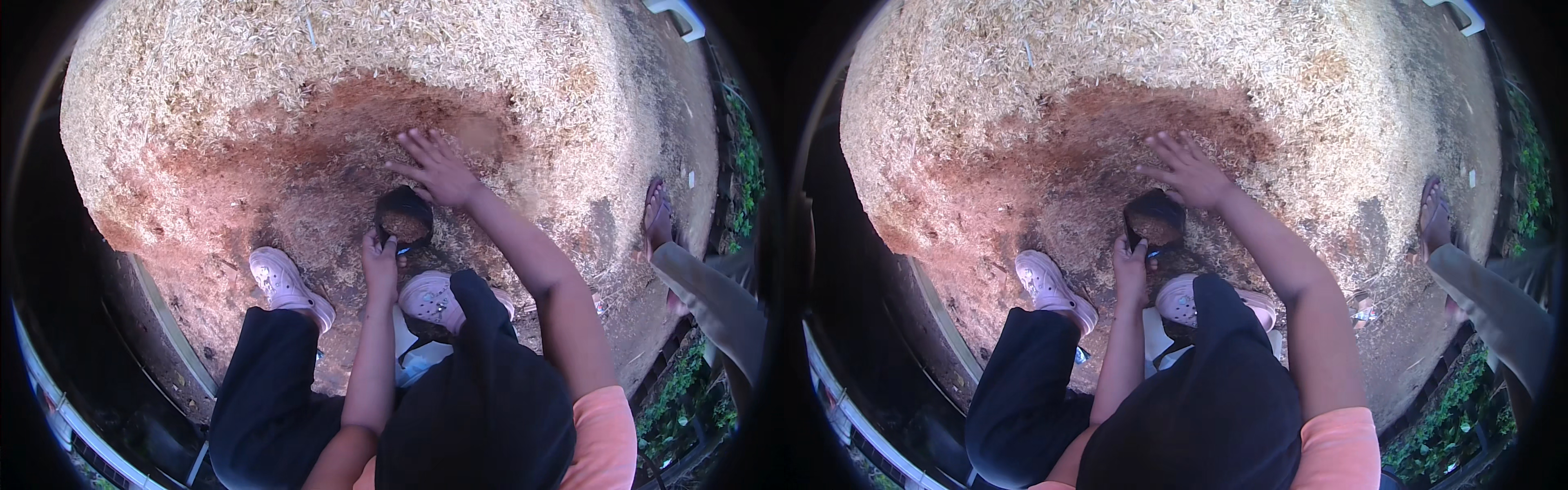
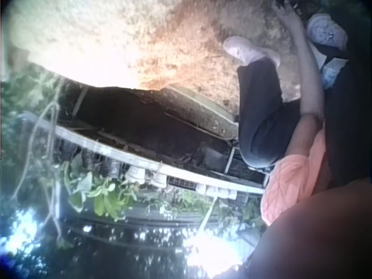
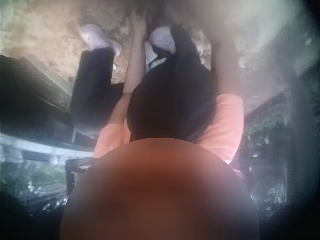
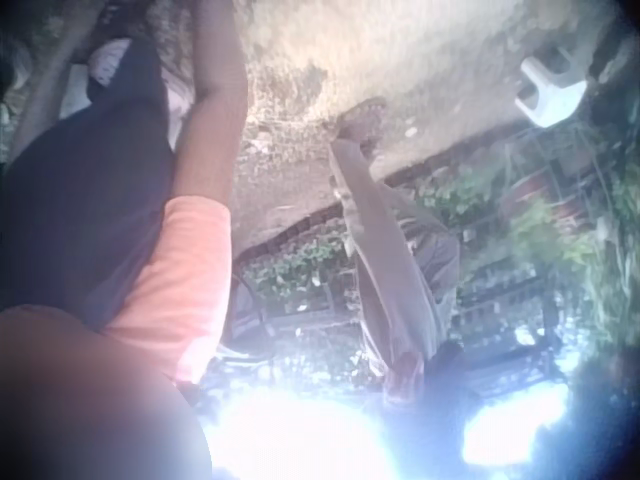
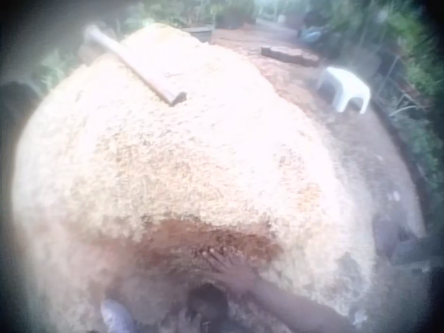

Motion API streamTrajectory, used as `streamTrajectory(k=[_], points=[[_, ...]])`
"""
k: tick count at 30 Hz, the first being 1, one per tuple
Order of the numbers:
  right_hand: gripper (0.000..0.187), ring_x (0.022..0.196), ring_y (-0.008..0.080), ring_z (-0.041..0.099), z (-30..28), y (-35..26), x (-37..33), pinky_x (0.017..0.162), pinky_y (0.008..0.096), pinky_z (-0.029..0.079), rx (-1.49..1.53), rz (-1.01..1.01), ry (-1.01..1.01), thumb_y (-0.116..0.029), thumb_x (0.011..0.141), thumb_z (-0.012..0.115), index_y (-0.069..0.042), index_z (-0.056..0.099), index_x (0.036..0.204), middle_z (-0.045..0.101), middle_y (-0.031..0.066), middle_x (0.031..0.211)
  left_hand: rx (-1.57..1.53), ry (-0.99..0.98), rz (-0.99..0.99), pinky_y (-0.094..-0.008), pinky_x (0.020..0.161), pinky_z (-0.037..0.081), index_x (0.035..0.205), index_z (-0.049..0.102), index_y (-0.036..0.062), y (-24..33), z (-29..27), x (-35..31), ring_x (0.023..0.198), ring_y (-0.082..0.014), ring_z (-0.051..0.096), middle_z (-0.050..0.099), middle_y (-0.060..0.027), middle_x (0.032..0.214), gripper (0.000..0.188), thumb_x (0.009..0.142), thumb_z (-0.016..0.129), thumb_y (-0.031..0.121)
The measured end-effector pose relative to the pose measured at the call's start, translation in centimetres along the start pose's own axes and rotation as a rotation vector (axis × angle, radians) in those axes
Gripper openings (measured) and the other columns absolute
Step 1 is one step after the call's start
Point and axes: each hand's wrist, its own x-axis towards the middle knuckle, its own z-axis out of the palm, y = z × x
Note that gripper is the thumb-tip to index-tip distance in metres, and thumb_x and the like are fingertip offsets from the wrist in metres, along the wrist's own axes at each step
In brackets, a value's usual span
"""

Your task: The person scoops wood pellets from a large pile into a black plastic bag using a small scoop, then seals the bag. The person repeats this process multiple times, filling and sealing several bags.

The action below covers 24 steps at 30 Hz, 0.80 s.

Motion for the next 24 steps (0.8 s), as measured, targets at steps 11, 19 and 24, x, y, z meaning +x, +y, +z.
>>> streamTrajectory(k=[11,19,24], points=[[0.031,0.131,0.0294,0.043,0.6,3.3,-2.2,0.109,0.0449,0.036,-0.134,-0.045,-0.167,-0.025,0.088,0.064,-0.012,0.059,0.116,0.051,0.0076,0.137,0.025,0.009,0.135,-0.0183,0.052,0.044,0.146,0.038,0.0061,2.2,1.2,-0.1,0.075,-0.0056,0.057,0.061,-0.0056,0.121,0.047,0.100,0.050,0.008],[0.018,0.092,0.0180,0.062,-4.9,-1.7,-2.5,0.087,0.0328,0.050,1.125,0.649,0.457,-0.015,0.090,0.069,-0.009,0.066,0.107,0.067,0.0052,0.099,0.064,0.022,0.166,-0.0193,0.051,0.044,0.148,0.031,0.0048,3.6,1.7,-0.4,0.070,-0.0073,0.058,0.063,-0.0102,0.110,0.054,0.098,0.051,0.004],[0.019,0.093,0.0087,0.060,-8.5,-6.4,-2.1,0.085,0.0257,0.048,1.777,0.678,0.300,-0.016,0.094,0.067,-0.007,0.065,0.111,0.067,0.0010,0.100,0.066,0.010,0.129,-0.0203,0.051,0.044,0.147,0.030,0.0045,4.2,1.8,-0.5,0.067,-0.0068,0.057,0.065,-0.0091,0.103,0.054,0.098,0.051,0.003]])
